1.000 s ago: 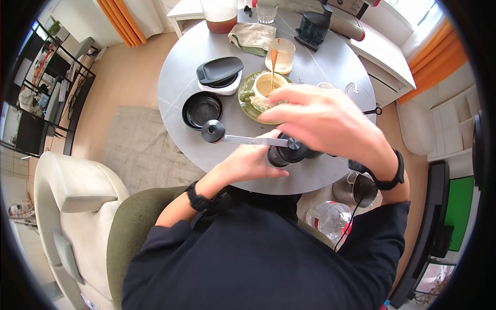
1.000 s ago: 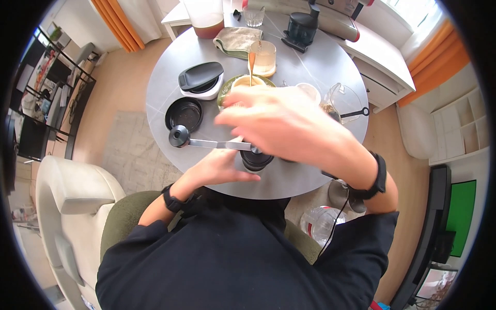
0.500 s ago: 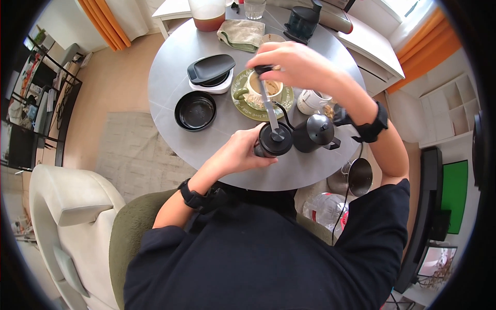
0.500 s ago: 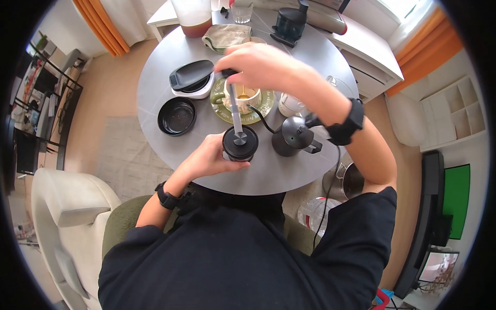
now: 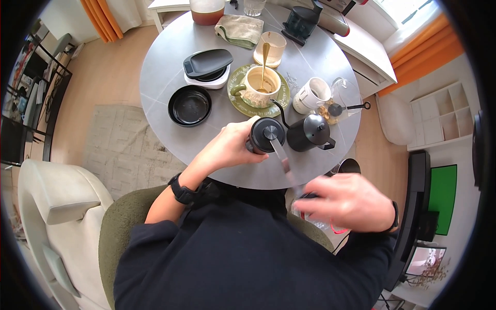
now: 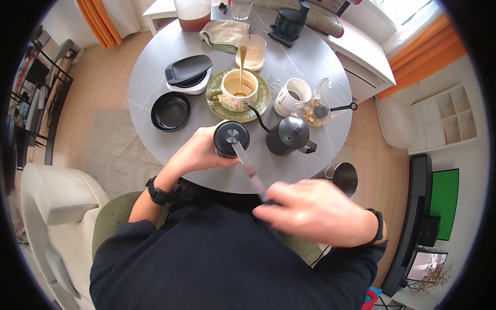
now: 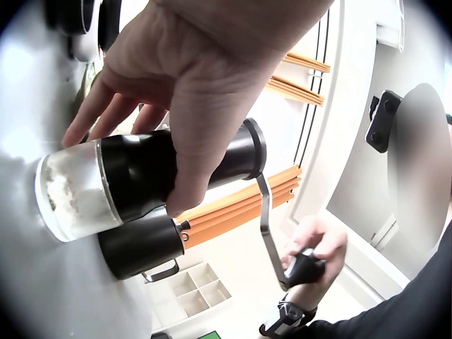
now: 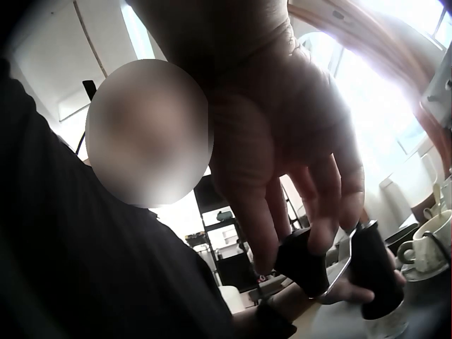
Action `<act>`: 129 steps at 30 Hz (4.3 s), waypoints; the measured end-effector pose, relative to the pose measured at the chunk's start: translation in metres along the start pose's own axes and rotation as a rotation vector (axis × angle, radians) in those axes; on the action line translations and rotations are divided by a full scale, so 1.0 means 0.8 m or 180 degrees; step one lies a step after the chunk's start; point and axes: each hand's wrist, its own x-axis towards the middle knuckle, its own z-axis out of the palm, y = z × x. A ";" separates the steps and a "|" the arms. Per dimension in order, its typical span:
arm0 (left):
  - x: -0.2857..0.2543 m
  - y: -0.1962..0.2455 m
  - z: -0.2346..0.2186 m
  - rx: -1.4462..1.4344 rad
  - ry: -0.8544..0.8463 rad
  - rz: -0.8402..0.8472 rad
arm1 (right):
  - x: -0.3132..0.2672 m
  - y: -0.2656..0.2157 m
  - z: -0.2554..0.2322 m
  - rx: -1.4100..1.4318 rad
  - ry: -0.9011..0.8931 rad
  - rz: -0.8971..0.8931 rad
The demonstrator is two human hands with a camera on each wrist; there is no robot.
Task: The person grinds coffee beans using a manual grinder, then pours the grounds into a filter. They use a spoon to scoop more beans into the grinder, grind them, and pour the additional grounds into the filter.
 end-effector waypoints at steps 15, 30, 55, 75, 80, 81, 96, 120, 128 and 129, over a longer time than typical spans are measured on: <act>-0.001 0.002 0.002 -0.0087 0.0033 -0.0375 | 0.254 0.134 -0.037 -0.0745 0.0555 0.0296; 0.002 0.006 -0.003 -0.0304 -0.0048 -0.0466 | -0.002 0.005 -0.005 0.0314 -0.0101 0.0571; -0.001 0.006 0.004 -0.0185 0.0163 -0.0477 | 0.015 0.109 -0.036 -0.0089 0.0639 0.1283; -0.005 0.002 0.007 0.0073 0.0231 -0.0559 | 0.265 0.135 -0.029 -0.0115 0.0568 0.0192; -0.004 0.008 0.004 -0.0052 0.0179 -0.0579 | 0.131 0.197 -0.035 -0.0347 0.1278 0.0524; -0.004 0.008 0.005 -0.0067 0.0205 -0.0590 | 0.102 0.178 -0.038 -0.0250 0.1155 0.0984; -0.005 0.007 0.005 -0.0116 0.0129 -0.0659 | 0.110 -0.033 0.032 -0.0207 0.0317 -0.1116; -0.008 0.004 0.005 -0.0143 0.0225 -0.0463 | -0.001 0.025 -0.012 0.0054 0.0411 0.1378; -0.007 0.004 0.005 -0.0115 0.0173 -0.0630 | 0.103 -0.030 0.010 -0.0092 -0.0415 -0.1015; -0.007 0.003 0.005 -0.0103 0.0139 -0.0700 | 0.125 -0.026 0.017 -0.0158 -0.0330 -0.1182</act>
